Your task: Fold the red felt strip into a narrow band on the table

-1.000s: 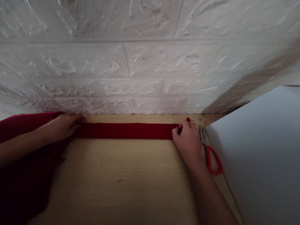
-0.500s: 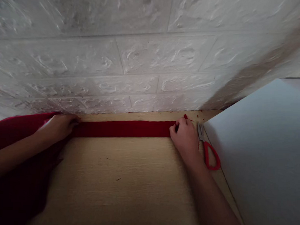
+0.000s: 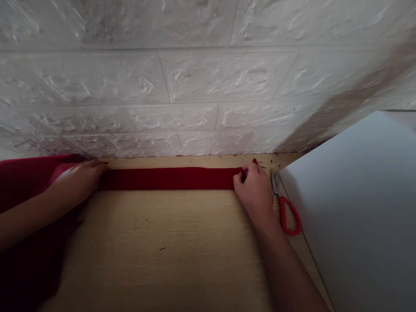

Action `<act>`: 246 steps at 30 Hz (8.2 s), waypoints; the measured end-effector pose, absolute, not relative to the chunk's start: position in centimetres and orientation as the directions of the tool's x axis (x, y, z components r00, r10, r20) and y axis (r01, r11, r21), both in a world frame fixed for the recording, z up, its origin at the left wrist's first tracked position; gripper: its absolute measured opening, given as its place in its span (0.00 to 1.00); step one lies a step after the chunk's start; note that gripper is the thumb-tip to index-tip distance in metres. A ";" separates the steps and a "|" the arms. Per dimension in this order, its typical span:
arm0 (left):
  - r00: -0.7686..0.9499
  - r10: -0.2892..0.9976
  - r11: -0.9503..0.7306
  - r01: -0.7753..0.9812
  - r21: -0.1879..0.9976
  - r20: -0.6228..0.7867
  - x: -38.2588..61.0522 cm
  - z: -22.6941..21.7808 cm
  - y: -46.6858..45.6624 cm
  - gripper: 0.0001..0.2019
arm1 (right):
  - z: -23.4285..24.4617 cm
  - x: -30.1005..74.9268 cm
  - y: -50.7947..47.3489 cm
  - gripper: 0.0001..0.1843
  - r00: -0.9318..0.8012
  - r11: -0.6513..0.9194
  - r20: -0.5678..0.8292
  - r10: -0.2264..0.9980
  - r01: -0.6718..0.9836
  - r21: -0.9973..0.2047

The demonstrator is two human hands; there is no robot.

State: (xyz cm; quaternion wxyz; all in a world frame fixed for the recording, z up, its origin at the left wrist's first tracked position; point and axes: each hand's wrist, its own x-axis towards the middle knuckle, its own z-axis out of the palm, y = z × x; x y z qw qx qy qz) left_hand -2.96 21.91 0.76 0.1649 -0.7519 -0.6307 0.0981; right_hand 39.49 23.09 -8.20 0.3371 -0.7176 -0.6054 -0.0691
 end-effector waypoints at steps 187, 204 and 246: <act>0.444 0.745 -0.585 0.794 0.168 0.498 6.8 -4.9 22.8 0.15 | -8.1 39.5 21.9 0.20 0.397 0.250 0.493 0.774 0.525 -0.814; 0.456 0.628 -0.607 0.794 0.030 0.630 8.6 -1.9 12.7 0.08 | -8.1 39.3 21.9 0.17 0.411 0.248 0.485 0.771 0.508 -0.825; 0.592 0.755 -0.612 0.482 0.628 0.281 22.2 2.7 24.4 0.10 | -6.6 38.5 18.5 0.05 0.376 0.559 0.783 0.495 0.552 -0.619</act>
